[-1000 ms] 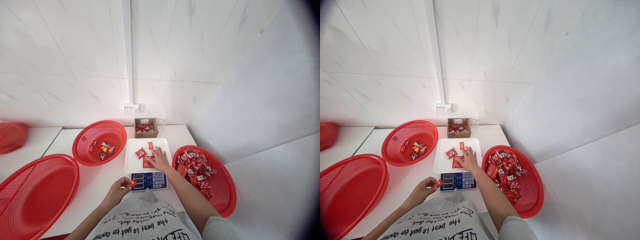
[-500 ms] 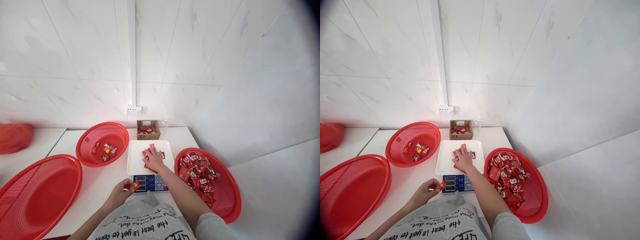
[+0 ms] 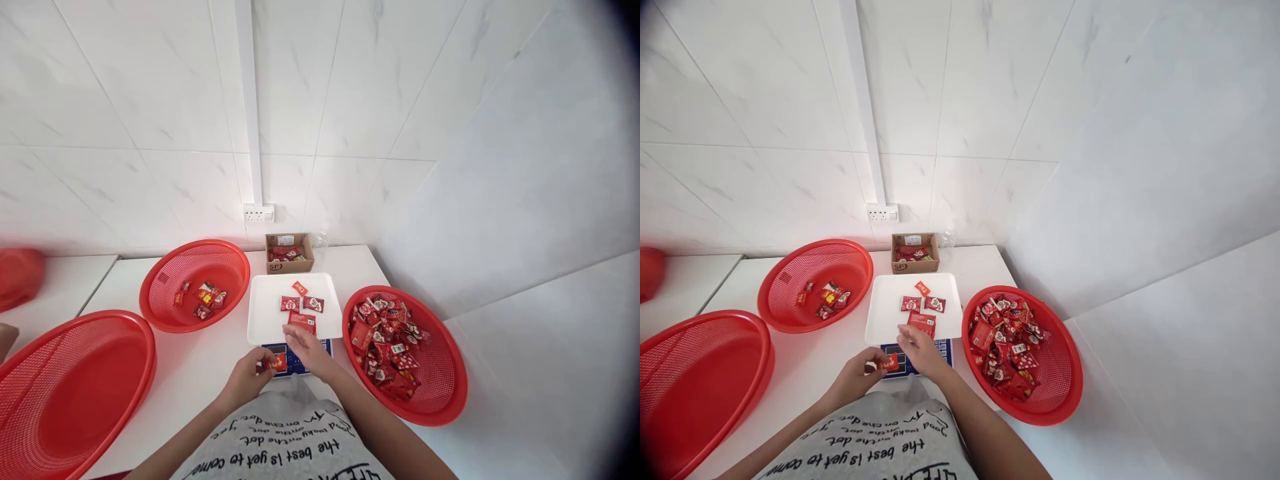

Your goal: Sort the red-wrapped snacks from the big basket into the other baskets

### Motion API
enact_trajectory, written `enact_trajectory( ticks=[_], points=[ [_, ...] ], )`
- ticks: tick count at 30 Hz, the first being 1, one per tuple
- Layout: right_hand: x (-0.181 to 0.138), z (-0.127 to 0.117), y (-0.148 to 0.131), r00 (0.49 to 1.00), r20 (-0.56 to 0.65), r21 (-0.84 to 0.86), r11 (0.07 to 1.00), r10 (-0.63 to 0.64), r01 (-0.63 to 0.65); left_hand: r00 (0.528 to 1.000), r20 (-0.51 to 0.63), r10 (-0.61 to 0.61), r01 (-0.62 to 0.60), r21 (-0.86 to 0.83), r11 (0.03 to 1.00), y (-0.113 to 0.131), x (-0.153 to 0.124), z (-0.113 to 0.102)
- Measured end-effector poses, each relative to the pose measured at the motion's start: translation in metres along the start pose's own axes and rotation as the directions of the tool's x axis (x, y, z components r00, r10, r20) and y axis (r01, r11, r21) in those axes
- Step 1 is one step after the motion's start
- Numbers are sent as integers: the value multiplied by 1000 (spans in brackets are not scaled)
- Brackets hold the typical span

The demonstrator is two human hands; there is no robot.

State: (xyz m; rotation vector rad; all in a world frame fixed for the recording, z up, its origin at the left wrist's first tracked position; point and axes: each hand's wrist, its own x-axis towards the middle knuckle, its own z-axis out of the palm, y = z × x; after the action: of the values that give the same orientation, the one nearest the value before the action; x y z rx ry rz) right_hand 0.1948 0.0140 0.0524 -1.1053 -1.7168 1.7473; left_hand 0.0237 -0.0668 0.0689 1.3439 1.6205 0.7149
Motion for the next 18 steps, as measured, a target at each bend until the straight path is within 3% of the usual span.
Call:
enact_trajectory(
  ticks=[2,5,8,10,12,14,15,17,18],
  points=[
    [-19,8,0,968,192,381,897,161,-225,991,57,119,-124,103,987,7,2,6],
    [-38,14,4,911,334,588,702,241,-401,953,190,236,-276,225,934,17,2,17],
    [-47,10,9,904,230,610,670,361,-423,933,218,287,-342,284,896,15,4,19],
    [-52,0,12,896,112,612,680,431,-404,949,104,298,-315,371,873,3,9,6],
    [-59,-14,15,892,-4,617,703,452,-353,964,-69,255,-184,518,835,-16,14,-23],
    [-69,-31,22,875,-114,619,723,471,-308,967,-200,157,20,675,737,-40,15,-67],
    [-75,-40,26,861,-166,611,735,481,-293,965,-237,108,111,750,652,-52,12,-91],
    [-86,-56,35,821,-263,595,755,507,-276,957,-285,60,195,780,595,-75,0,-140],
    [-91,-63,40,802,-302,589,763,515,-268,947,-318,34,257,819,514,-85,-8,-161]
  ],
)
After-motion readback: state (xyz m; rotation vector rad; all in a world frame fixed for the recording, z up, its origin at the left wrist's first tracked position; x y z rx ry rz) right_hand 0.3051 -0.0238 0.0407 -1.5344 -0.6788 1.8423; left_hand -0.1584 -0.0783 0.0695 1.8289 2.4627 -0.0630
